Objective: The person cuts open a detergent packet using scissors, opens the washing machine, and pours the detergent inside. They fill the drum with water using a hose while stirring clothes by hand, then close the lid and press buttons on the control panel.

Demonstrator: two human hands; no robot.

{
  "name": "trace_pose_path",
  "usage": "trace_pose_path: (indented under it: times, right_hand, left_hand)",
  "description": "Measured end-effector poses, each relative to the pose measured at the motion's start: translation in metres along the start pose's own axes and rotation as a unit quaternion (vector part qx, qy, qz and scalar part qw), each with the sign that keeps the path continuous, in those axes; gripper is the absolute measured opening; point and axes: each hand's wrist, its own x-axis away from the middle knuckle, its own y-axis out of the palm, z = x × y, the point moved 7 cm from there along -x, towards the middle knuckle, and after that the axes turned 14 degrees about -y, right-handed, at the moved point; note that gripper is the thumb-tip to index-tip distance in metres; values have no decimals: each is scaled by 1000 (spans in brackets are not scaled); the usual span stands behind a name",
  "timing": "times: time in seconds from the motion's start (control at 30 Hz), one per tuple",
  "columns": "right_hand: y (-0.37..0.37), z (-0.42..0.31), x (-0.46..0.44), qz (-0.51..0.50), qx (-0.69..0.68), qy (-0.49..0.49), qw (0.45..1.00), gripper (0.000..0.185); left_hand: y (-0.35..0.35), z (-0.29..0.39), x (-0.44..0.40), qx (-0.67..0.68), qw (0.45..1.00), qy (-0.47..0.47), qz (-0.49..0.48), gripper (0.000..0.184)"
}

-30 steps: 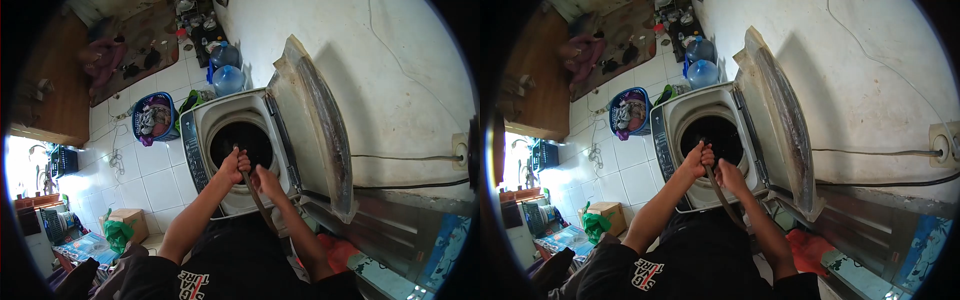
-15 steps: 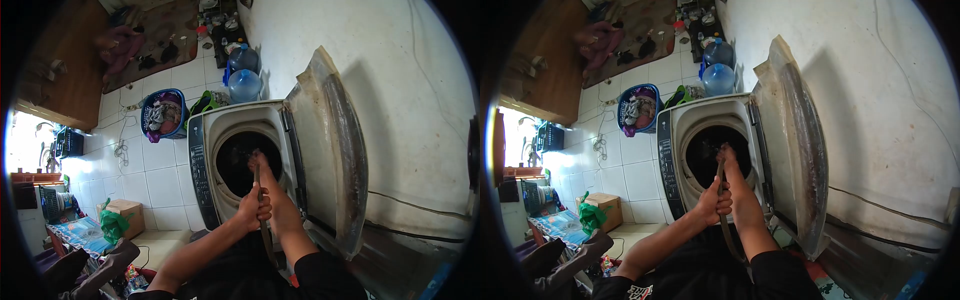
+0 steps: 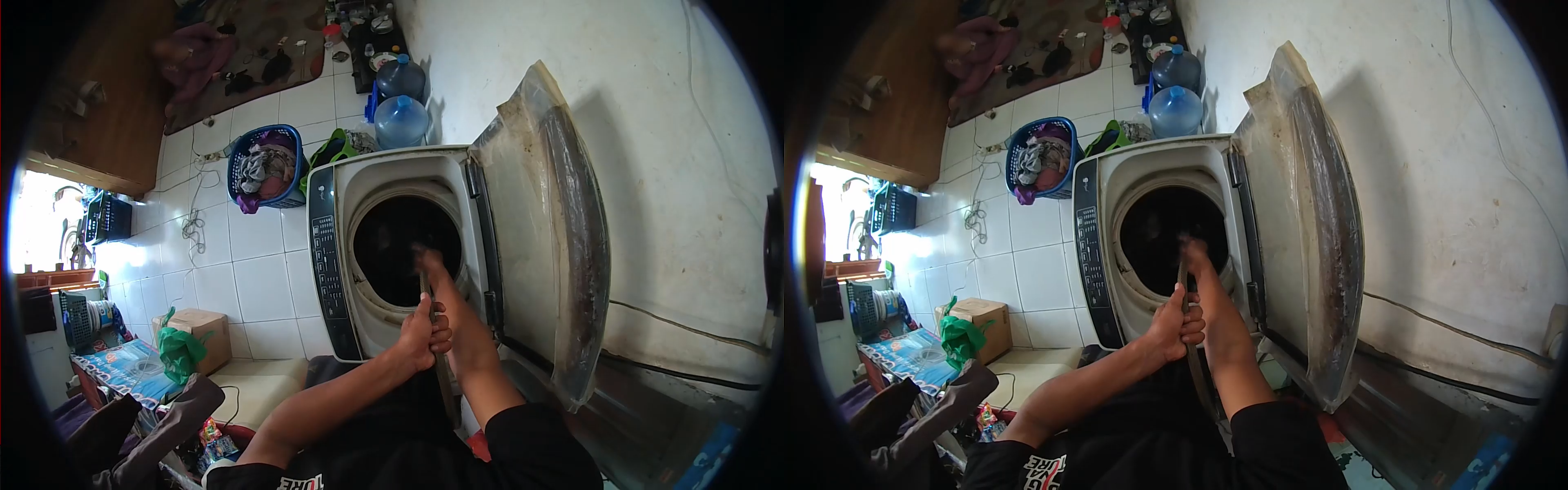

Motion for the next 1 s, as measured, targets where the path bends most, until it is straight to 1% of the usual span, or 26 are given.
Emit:
trace_pose_path:
  times: [0.1, 0.17, 0.2, 0.27, 0.3, 0.33, 0.37, 0.4, 0.47, 0.5, 0.57, 0.6, 0.67, 0.7, 0.77, 0.8, 0.87, 0.9, 0.97, 1.0]
  right_hand:
    - [8, -2, 19, -15, 11, -18, 1000, 23]
    - [18, 5, 24, -71, 36, 38, 996, 25]
    - [15, 13, 21, -71, 35, 38, 996, 25]
    - [11, 46, 2, -153, 56, 40, 986, 24]
    - [7, 63, -8, -154, 56, 39, 986, 24]
    - [15, 76, -13, -224, -24, 15, 974, 26]
    - [24, 78, -12, -291, -103, -9, 951, 28]
    - [29, 80, -7, -292, -105, -9, 951, 28]
    - [38, 69, 6, -230, -126, -51, 963, 30]
    - [46, 60, 16, -230, -127, -51, 963, 30]
    - [55, 47, 31, -205, -79, 15, 975, 37]
    - [55, 42, 32, -205, -79, 15, 975, 37]
    - [60, 38, 42, -293, -32, 74, 953, 43]
    - [63, 26, 52, -292, -32, 74, 953, 43]
    - [57, -1, 71, -202, 70, 44, 976, 47]
    - [55, -2, 70, -202, 72, 43, 976, 47]
    - [46, -9, 67, -131, -99, 39, 986, 29]
    - [38, -6, 58, -131, -96, 39, 986, 29]
    - [20, 5, 29, -138, -114, 48, 983, 38]
    - [10, 4, 18, -137, -112, 45, 983, 38]
  left_hand:
    - [-9, -5, -3, 2, 1000, -3, 28, 37]
    - [-11, -6, -2, -1, 999, -6, 38, 39]
    - [-12, -6, -1, -4, 999, -8, 47, 41]
    - [-14, -4, 0, 0, 999, -3, 50, 41]
    - [-16, -3, 2, 7, 999, 0, 54, 41]
    - [-17, -2, 3, 6, 998, 2, 55, 41]
    - [-20, 0, 4, 8, 998, 10, 64, 41]
    - [-22, 3, 6, 10, 997, 19, 73, 41]
    - [-26, 9, 9, 20, 997, 29, 76, 41]
    - [-27, 12, 11, 30, 996, 38, 77, 41]
    - [-27, 17, 15, 32, 995, 45, 84, 42]
    - [-27, 19, 17, 34, 994, 52, 91, 42]
    - [-28, 23, 17, 39, 994, 56, 90, 42]
    - [-28, 24, 16, 44, 993, 60, 89, 42]
    - [-25, 25, 16, 32, 994, 49, 89, 42]
    - [-23, 26, 16, 19, 995, 39, 88, 42]
    - [-19, 25, 12, 12, 996, 34, 77, 43]
    - [-16, 23, 9, 4, 997, 28, 69, 43]
    - [-10, 21, 3, 3, 998, 23, 55, 43]
    - [-6, 20, 1, 1, 999, 18, 44, 44]
